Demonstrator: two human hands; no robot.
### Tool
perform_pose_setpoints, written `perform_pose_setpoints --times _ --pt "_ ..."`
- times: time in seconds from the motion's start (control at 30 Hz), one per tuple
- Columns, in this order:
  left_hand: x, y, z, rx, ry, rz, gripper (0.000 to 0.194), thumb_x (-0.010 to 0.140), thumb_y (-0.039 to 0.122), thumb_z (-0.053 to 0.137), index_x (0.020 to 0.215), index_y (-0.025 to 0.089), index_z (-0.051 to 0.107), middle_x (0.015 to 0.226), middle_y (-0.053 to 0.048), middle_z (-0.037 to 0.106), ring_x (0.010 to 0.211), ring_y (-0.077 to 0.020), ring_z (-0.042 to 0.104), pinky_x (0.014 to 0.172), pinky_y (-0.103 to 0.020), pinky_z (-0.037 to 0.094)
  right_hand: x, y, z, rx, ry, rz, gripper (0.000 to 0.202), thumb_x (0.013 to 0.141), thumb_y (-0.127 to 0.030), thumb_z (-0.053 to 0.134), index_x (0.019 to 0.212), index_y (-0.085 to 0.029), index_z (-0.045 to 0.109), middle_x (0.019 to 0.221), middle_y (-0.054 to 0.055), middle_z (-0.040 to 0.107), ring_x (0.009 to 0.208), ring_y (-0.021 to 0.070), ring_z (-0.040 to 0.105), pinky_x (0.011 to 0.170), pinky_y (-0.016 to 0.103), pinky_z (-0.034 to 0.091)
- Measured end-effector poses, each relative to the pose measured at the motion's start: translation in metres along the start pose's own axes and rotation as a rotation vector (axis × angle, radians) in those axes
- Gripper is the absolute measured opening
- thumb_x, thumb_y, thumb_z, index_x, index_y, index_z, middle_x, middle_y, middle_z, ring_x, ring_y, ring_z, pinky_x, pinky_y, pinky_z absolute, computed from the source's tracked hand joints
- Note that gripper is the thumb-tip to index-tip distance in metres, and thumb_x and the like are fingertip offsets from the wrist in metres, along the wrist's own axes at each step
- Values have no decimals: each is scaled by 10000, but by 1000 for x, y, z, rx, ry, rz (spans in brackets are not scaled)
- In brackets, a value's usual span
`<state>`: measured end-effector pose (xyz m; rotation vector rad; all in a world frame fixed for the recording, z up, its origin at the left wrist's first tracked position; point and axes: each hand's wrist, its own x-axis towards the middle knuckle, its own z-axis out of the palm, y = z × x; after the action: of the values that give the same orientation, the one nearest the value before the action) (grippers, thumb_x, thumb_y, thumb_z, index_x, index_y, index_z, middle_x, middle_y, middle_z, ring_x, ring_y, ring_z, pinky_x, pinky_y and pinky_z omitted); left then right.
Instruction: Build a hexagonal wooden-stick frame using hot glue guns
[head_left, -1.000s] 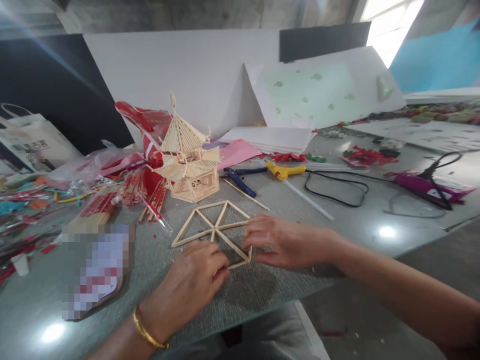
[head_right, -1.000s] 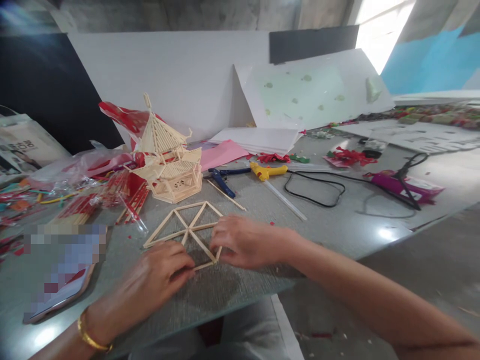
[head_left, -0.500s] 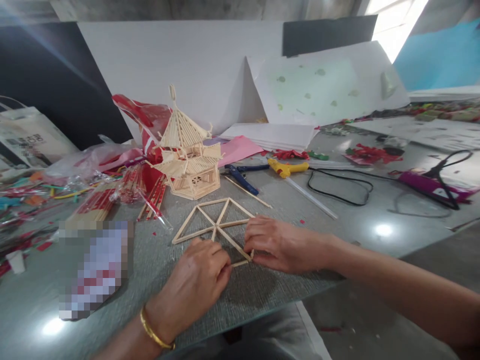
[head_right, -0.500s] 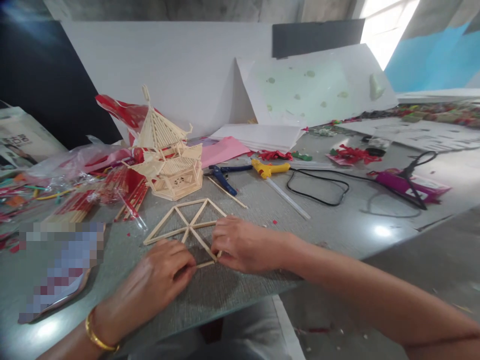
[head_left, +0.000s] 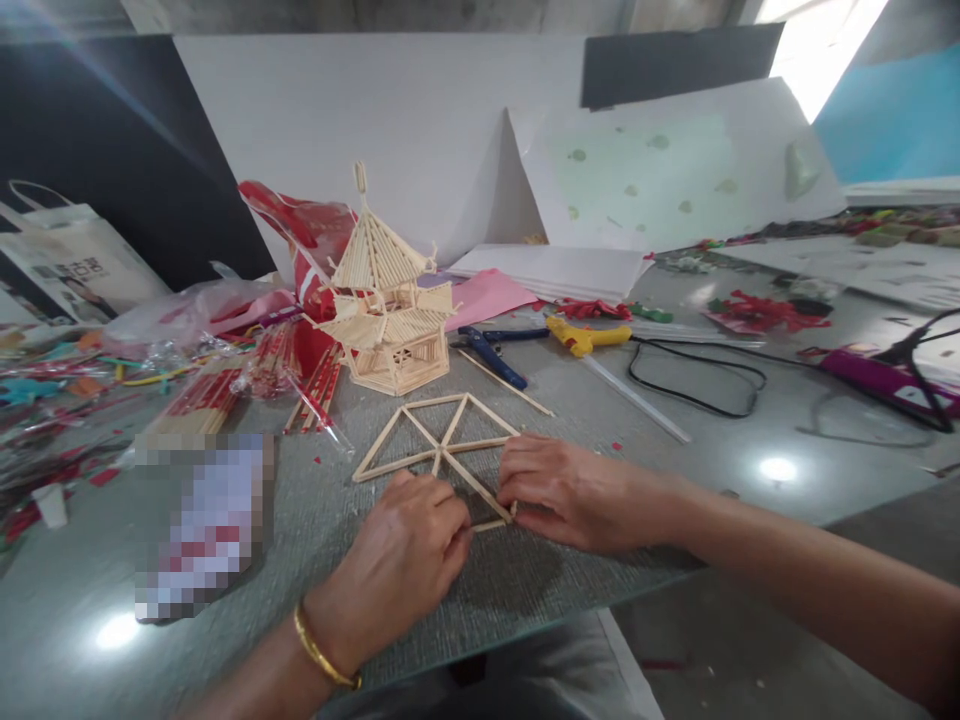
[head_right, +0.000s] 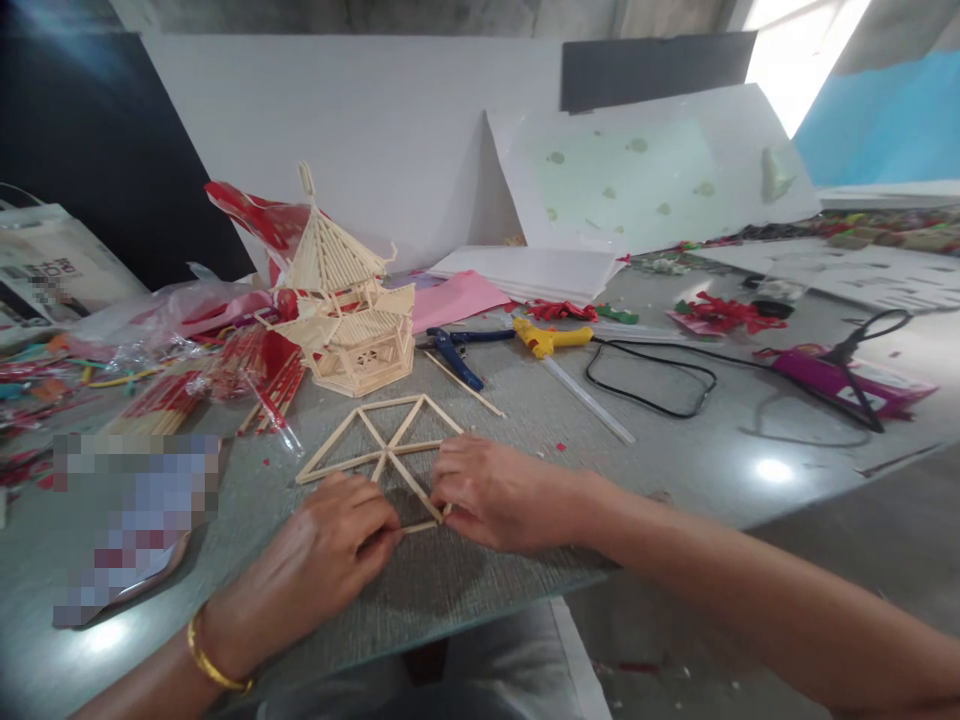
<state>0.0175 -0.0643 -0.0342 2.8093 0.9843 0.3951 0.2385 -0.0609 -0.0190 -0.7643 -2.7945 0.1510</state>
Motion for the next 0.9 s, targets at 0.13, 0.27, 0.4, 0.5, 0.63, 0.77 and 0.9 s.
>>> perform_pose_setpoints --times 0.13,0.27,0.4,0.5,0.63,0.77,0.9 --pt "0 -1 1 -1 -7 11 162 871 140 502 737 170 588 744 -8 600 737 -176 535 732 -366 398 0 1 2 -5 -5 -1 169 874 -170 470 872 -131 635 806 58 604 855 172 512 842 342 424" --pt "1 0 1 15 -7 18 171 875 143 499 730 169 585 741 -10 602 735 -179 537 734 -370 396 -1 2 4 6 19 -7 162 869 -175 473 863 -135 631 813 59 600 869 173 512 852 341 424" --pt "0 0 0 25 -14 26 171 876 140 497 736 171 590 746 -12 601 742 -181 540 734 -367 400 -1 1 3 9 13 -2 156 864 -170 477 858 -136 629 806 59 598 858 171 512 841 337 428" --pt "0 0 1 27 -5 33 177 879 140 491 742 174 598 746 -13 605 740 -179 543 735 -365 402 -1 0 2 15 16 1 154 866 -174 479 868 -139 628 812 61 602 862 173 515 838 339 428" --pt "0 -1 0 31 -15 29 179 892 159 491 770 175 622 768 -20 621 758 -188 554 736 -373 404 -1 0 -1 16 7 -7 157 875 -177 474 888 -144 627 822 58 604 868 172 512 857 345 415" --pt "-2 -7 -20 -44 83 2 179 921 256 493 848 200 648 814 -6 645 797 -177 571 765 -350 407 -4 0 -2 27 -32 30 134 859 -174 505 920 -151 622 881 55 599 899 173 510 861 339 404" --pt "-10 -18 -47 -107 187 -121 171 908 314 514 914 223 659 863 2 658 811 -148 587 754 -284 417 -5 0 -3 38 -41 26 131 851 -172 511 930 -155 613 888 56 593 922 181 509 876 348 393"
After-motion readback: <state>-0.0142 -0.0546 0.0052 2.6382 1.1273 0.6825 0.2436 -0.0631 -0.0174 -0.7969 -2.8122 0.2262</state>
